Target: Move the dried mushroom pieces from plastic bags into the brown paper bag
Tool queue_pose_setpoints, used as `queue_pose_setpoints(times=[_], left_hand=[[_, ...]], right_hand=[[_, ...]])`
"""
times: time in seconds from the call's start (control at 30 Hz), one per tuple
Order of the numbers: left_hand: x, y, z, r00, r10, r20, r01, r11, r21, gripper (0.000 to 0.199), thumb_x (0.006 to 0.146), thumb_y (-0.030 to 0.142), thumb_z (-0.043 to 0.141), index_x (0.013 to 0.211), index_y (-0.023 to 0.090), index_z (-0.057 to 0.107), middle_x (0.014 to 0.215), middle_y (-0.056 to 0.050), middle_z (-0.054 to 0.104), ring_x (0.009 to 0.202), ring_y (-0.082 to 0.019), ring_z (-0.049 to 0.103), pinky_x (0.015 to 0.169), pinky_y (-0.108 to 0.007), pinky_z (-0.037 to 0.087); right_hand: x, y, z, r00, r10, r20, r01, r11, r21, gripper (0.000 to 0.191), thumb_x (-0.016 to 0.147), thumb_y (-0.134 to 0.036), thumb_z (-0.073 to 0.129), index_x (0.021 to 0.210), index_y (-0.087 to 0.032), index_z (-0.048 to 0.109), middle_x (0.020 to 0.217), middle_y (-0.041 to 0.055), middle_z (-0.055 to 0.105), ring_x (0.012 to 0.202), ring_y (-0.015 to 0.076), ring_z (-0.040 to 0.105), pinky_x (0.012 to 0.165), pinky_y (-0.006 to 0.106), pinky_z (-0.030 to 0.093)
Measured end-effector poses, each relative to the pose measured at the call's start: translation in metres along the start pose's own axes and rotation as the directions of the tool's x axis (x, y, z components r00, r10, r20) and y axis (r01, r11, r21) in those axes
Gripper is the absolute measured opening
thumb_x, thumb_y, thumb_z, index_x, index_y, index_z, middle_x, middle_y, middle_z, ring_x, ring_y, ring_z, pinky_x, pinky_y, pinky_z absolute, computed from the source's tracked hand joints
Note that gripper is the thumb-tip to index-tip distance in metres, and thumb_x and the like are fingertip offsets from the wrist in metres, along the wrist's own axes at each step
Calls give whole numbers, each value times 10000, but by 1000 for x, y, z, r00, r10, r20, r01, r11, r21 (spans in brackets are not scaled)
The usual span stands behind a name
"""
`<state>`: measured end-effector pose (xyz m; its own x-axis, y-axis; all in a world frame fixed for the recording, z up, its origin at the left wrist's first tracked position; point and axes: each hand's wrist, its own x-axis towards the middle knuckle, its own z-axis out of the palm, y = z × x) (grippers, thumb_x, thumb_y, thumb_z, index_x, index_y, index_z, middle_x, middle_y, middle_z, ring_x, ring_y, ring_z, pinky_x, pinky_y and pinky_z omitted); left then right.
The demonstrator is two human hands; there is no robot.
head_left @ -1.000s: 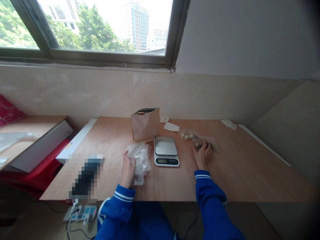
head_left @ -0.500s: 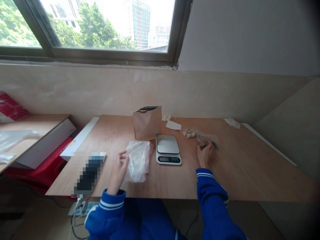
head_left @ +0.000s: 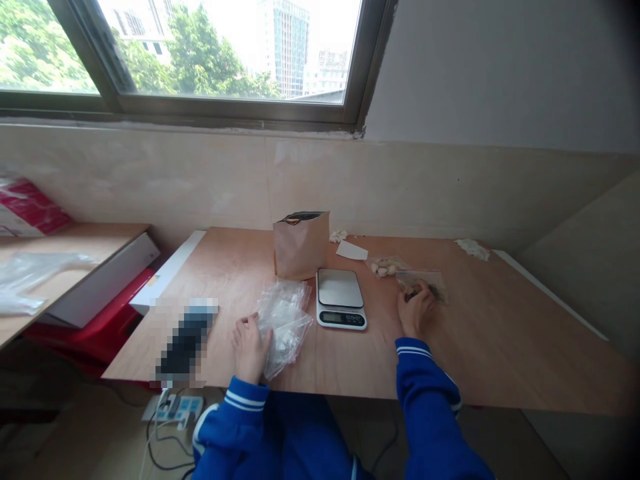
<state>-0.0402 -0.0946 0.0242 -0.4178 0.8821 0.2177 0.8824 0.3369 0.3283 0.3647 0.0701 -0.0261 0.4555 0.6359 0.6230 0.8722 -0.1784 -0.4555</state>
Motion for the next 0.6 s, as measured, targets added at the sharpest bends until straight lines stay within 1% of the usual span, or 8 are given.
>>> queue_pose_setpoints(times=[0.07,0.13,0.2,0.27,0.37,0.47,0.53,0.6], left_hand=[[1,0,-1,999,-8,50,8,1000,-5,420,860,342,555,1205,103,547,1081,-161,511,1008,-312,523,874,-427,406],[3,0,-1,997,-16,70,17,1000,-8,388,854,343,564,1162,107,572,1064,-157,522,1007,-311,521,880,-426,398],[6,1,-3,997,-22,77,24,999,-22,327,852,328,565,1103,121,598,1048,-150,536,1000,-310,523,876,-430,396],[8,3,-8,998,-21,61,25,998,-59,262,858,309,552,1053,146,612,1052,-141,557,1005,-311,525,865,-435,398],[12,7,-18,1000,23,19,-20,986,-163,182,868,284,527,986,177,615,1016,-110,611,986,-291,559,842,-415,409],[19,11,-27,996,85,17,-74,940,-333,165,887,309,495,934,193,601,873,-67,647,856,-241,611,767,-361,437],[27,13,-29,995,100,21,-82,904,-420,189,899,340,466,916,198,590,819,-53,645,794,-225,618,714,-338,446],[38,14,-26,996,91,10,-77,891,-448,190,897,337,456,909,196,583,814,-54,643,782,-221,618,701,-335,452]], right_hand=[[0,0,-1,1000,-2,7,2,1000,3,522,755,-267,563,1232,-73,477,1113,221,536,1027,343,509,851,453,395],[0,-1,-1,1000,6,12,-6,1000,-5,528,751,-276,563,1233,-79,475,1115,217,537,1018,339,512,843,448,395],[0,-3,-2,1000,18,14,-17,1000,-16,520,754,-280,551,1232,-89,476,1121,211,540,1010,331,518,835,443,396],[-1,-4,-2,1000,29,13,-28,999,-24,507,758,-279,541,1227,-95,481,1127,209,543,1007,327,523,829,439,398],[-1,-5,-2,999,39,16,-38,999,-28,517,753,-282,553,1229,-95,484,1131,213,547,1006,330,528,824,442,404],[-1,-4,-2,999,36,20,-36,999,-19,531,747,-285,564,1235,-93,482,1134,218,546,1015,342,527,832,458,405],[-1,-3,-1,999,33,24,-32,999,-12,533,743,-288,569,1230,-88,482,1131,223,543,1020,350,522,835,467,405],[-1,-2,0,999,29,22,-29,1000,-7,529,740,-280,565,1224,-84,480,1126,228,538,1016,353,519,835,471,404]])
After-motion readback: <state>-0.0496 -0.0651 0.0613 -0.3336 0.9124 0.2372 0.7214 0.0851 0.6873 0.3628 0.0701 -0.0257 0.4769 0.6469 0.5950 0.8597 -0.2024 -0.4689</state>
